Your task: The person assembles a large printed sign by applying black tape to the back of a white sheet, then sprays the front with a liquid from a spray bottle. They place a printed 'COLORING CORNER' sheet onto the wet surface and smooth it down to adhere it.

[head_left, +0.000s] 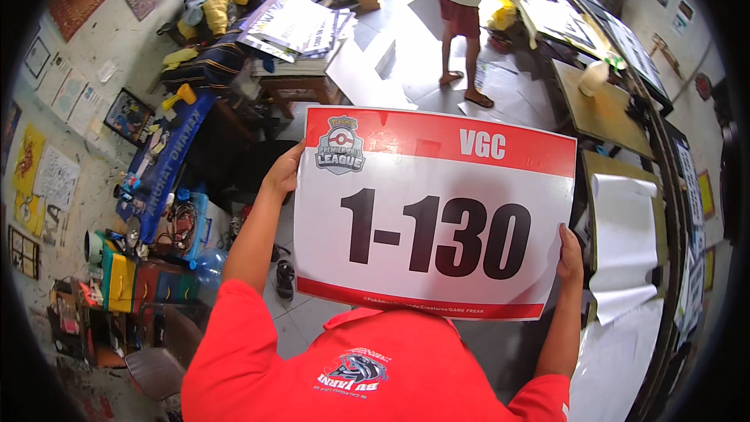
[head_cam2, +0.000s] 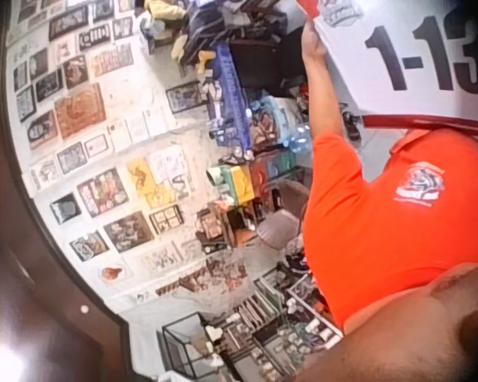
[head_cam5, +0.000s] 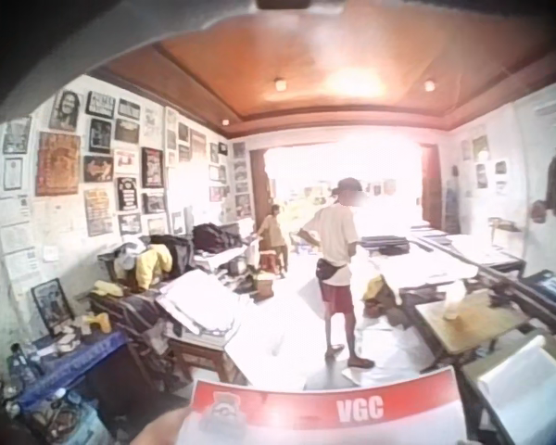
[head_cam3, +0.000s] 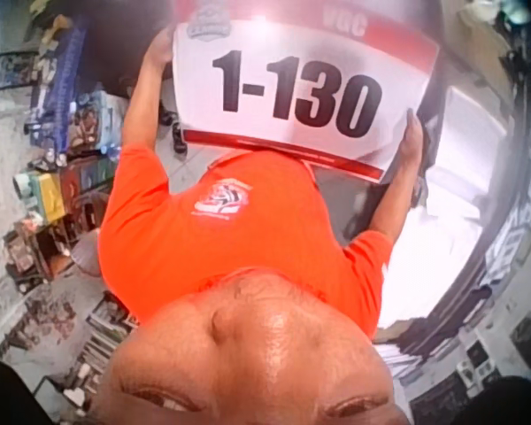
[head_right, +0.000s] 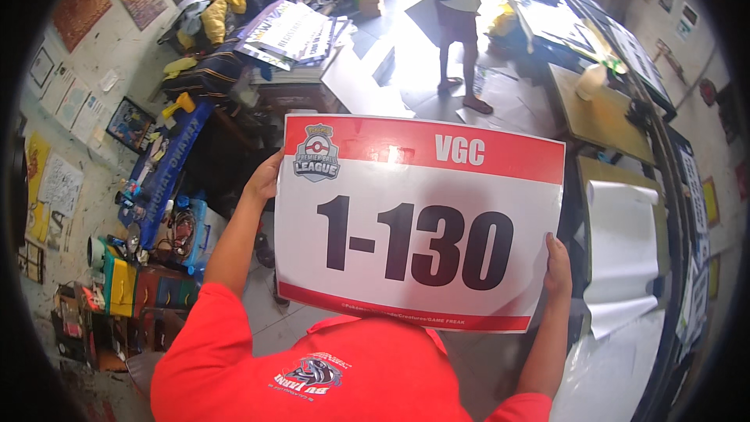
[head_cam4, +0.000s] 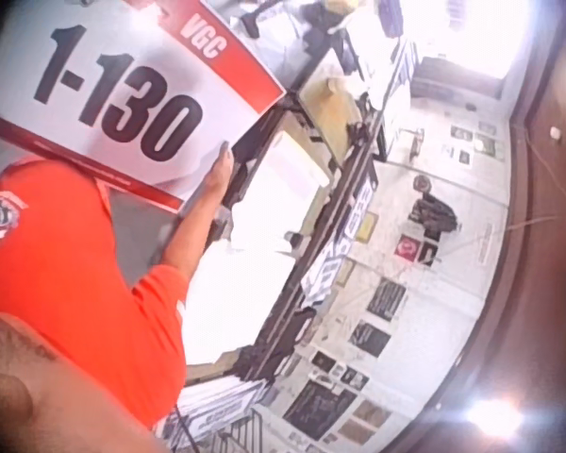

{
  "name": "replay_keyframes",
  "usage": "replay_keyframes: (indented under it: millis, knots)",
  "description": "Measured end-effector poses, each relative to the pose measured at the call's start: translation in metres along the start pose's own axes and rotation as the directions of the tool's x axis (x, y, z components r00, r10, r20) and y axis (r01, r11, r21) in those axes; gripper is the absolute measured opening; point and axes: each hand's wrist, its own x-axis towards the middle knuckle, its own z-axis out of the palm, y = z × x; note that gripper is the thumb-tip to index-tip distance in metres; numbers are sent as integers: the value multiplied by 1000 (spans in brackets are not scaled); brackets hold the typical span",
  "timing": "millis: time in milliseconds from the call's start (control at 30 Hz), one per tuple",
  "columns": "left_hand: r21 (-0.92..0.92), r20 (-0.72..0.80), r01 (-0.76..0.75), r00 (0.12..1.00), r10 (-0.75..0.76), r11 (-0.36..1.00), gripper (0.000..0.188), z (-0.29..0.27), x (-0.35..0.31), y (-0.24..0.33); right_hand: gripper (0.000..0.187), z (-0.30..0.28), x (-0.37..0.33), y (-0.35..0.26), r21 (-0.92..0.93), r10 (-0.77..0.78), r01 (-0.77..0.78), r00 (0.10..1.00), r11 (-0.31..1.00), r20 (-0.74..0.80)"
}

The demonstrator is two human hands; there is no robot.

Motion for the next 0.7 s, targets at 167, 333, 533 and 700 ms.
replay_keyframes:
  millis: [167,333,533,700]
  knots:
    - [145,-167,-75,981,99,987,46,28,-25,38,39,16,86,10,158,-39,16,989,987,141]
    - [302,-264,-40,957,124,952,40,23,-42,56,36,39,166,2,262,-55,-19,961,965,271]
    - [536,-453,105,873,180,838,22,-17,-53,13,30,38,281,7,0,59,-64,922,998,382]
    - [380,-542,-184,750,379,907,25,-58,-74,3,39,148,347,-7,-404,73,40,963,914,260]
